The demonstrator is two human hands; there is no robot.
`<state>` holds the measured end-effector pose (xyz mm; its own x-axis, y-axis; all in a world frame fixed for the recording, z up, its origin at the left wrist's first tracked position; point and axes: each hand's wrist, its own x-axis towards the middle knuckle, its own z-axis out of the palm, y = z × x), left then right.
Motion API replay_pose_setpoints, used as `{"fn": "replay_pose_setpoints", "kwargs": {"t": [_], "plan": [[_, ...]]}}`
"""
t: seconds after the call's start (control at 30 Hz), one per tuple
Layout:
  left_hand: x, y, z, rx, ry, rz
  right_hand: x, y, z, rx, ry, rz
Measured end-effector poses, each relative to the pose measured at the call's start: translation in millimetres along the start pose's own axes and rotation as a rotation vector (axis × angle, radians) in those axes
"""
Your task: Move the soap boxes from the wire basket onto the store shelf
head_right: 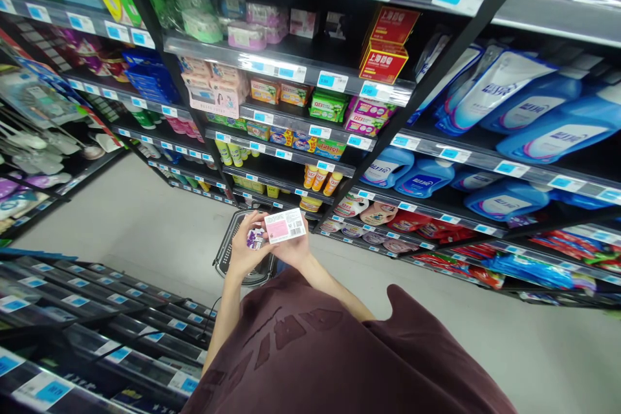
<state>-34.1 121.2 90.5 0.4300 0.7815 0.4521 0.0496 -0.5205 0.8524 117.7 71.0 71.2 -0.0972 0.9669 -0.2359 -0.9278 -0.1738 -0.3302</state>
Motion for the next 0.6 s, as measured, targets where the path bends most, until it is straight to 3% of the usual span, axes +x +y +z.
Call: {"fn": "replay_pose_setpoints", "kwargs": {"t": [0.6], "plan": [[-0.8,-2.9,-0.3,-0.012,-0.002,-0.008,1.6,0.2,-1.3,0.019,-0.046,0.031]]}}
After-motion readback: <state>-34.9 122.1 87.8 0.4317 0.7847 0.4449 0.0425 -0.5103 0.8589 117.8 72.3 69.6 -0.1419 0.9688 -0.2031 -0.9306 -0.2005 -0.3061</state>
